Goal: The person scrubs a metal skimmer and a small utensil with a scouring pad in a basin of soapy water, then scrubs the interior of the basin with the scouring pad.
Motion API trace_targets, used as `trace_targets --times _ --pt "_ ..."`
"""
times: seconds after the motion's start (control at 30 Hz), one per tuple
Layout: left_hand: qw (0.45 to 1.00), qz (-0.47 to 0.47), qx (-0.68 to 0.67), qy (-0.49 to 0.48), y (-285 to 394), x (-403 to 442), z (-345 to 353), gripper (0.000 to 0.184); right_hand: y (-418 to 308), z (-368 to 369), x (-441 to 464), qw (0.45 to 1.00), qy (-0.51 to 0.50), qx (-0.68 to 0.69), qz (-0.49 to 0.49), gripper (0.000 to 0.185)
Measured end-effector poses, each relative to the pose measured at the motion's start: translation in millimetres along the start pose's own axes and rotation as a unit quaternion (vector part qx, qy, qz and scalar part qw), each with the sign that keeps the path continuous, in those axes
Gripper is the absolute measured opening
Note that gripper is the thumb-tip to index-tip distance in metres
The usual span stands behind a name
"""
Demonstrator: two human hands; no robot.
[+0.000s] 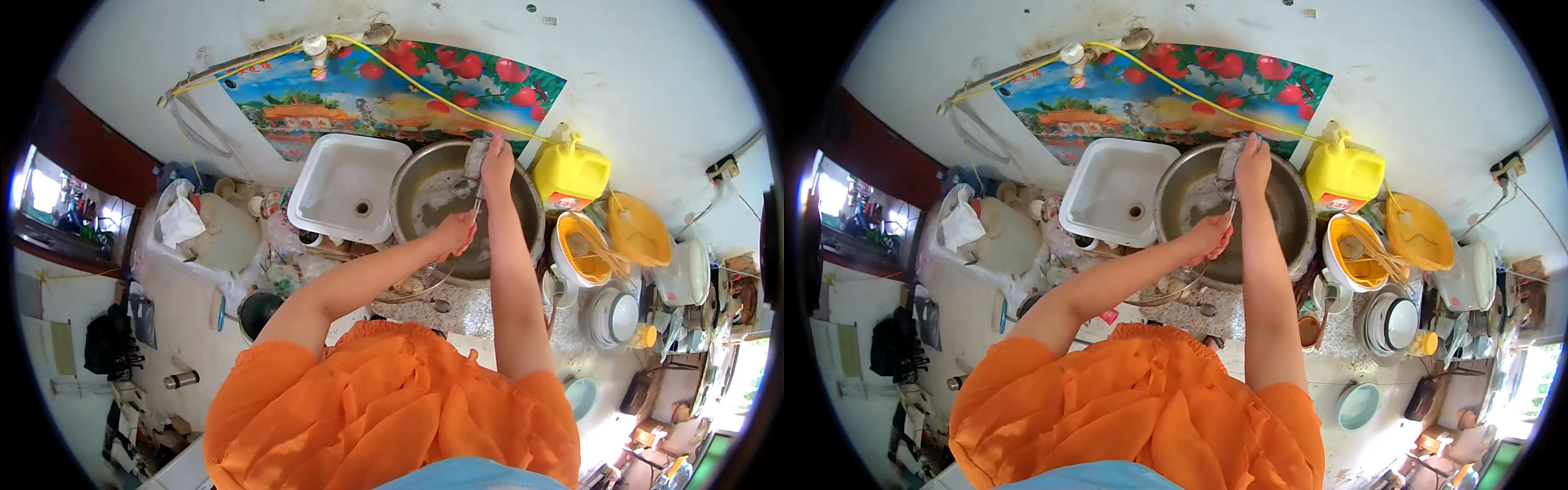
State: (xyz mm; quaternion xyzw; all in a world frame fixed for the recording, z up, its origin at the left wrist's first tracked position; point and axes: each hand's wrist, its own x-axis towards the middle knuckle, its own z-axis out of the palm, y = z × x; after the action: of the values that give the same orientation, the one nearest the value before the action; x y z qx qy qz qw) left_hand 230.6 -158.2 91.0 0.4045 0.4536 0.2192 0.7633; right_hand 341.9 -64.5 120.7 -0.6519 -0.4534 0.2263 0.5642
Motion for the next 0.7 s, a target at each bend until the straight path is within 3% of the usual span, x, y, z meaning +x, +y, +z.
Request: trace_targets --times 0.17,0.2,0.23,0.27,0.37,0.5,0.53,0.63,0.7 --pt "0.997 0.011 0.07 0.018 8 1 -6 0.038 10 17 -56 0.993 0.074 -0.059 -0.073 0.034" --pt "0.997 0.023 0.067 0.012 5 5 -7 0.038 3 11 -57 0.994 0.054 -0.086 -0.04 0.035" --pt "0.998 0.034 0.061 0.009 3 5 -7 0.038 -2 4 -45 0.995 0.056 -0.081 -0.033 0.034" --pt "0.998 -0.055 0.015 0.012 2 5 -4 0.037 -5 -1 -23 0.996 0.057 -0.071 -0.023 0.033" --pt "1.0 0.012 0.029 -0.002 -9 -10 7 0.037 2 -9 7 0.997 0.028 -0.065 -0.019 0.031" --pt "1.0 -0.016 0.021 -0.007 -5 19 -15 0.038 3 11 -37 0.995 0.071 -0.011 -0.067 0.031" --pt "0.998 0.045 0.052 0.009 2 17 -14 0.039 4 13 -46 0.997 0.045 -0.032 -0.048 0.031" --pt "1.0 0.0 0.003 -0.029 2 8 -12 0.042 13 7 -26 0.999 -0.01 -0.034 -0.018 0.034" --pt "0.999 -0.007 -0.011 -0.052 -2 -2 -6 0.041 22 3 -1 0.989 -0.058 0.119 0.062 0.042"
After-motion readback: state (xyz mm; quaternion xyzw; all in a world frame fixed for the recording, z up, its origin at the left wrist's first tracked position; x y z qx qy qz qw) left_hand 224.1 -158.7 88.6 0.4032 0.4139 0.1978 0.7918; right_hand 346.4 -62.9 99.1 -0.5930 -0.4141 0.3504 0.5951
